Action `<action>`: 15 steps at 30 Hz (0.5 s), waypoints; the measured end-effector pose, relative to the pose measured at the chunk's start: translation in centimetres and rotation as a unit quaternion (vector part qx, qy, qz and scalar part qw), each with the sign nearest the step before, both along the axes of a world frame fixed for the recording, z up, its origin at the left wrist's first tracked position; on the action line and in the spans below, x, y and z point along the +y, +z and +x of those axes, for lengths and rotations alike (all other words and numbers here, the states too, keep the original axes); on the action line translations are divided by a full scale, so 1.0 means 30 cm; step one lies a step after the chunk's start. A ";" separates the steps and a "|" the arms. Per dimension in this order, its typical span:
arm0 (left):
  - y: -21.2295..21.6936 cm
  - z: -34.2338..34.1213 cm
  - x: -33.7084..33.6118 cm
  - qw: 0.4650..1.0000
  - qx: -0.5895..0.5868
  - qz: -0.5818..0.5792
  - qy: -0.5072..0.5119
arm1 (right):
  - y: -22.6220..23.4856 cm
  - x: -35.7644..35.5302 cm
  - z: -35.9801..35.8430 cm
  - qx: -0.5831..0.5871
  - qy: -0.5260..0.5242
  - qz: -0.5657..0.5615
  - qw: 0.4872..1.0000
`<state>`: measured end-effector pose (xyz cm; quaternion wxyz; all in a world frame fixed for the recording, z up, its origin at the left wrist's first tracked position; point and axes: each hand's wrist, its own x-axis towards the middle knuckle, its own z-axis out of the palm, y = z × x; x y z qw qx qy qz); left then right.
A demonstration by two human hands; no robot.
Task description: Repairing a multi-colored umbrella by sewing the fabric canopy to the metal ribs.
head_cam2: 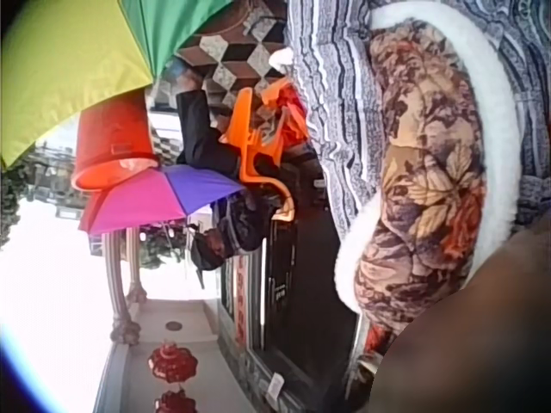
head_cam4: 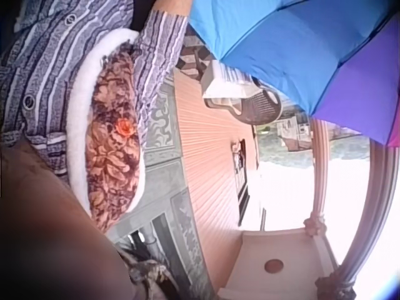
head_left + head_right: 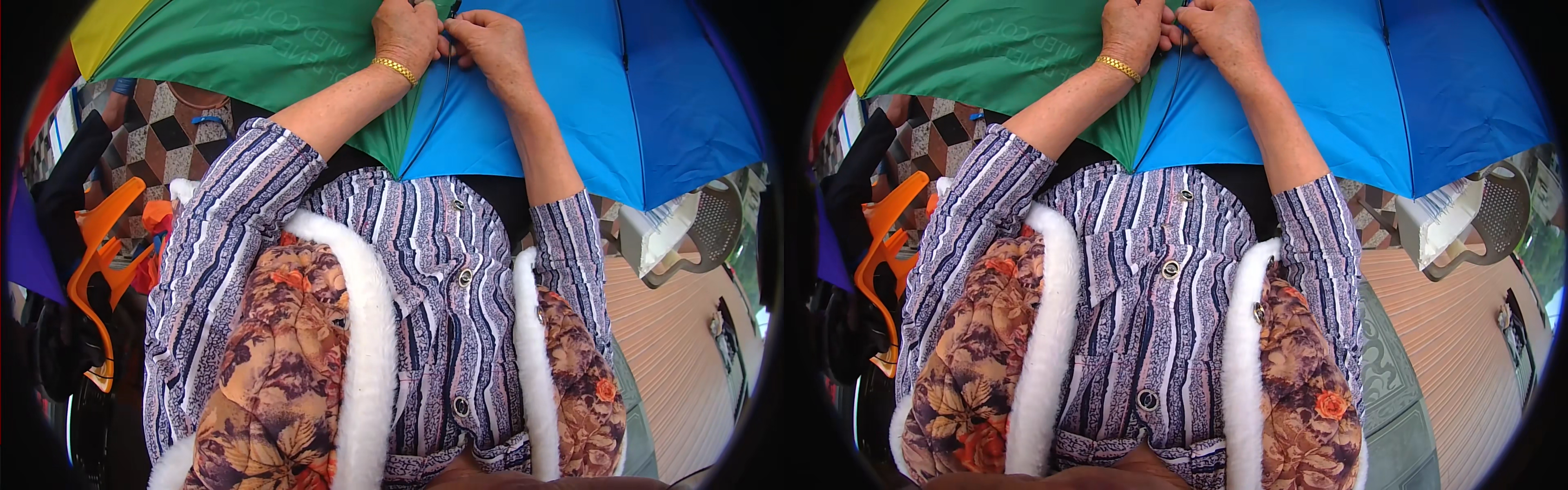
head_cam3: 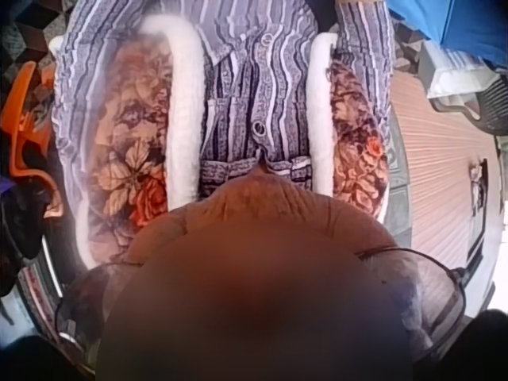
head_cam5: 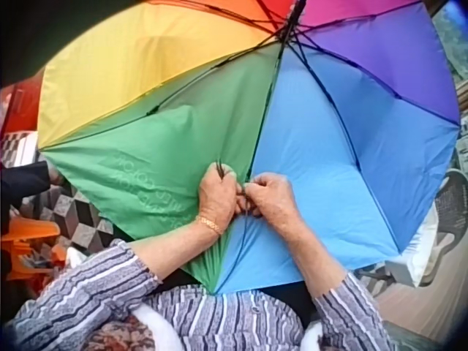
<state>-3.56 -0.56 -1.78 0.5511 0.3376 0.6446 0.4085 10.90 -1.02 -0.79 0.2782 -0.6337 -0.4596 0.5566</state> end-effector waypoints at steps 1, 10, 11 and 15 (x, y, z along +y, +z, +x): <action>-0.004 0.001 -0.013 0.998 -0.021 0.061 -0.002 | -0.008 -0.001 0.004 0.025 -0.002 0.006 1.000; 0.031 0.018 -0.009 1.000 0.009 -0.002 0.025 | -0.048 -0.005 0.031 0.098 0.004 0.007 0.995; 0.034 0.018 -0.006 1.000 0.010 -0.007 0.028 | -0.049 -0.004 0.031 0.099 0.004 0.007 0.995; -0.023 0.001 -0.009 0.999 -0.024 0.016 0.023 | -0.042 -0.005 0.022 0.096 0.002 0.006 0.995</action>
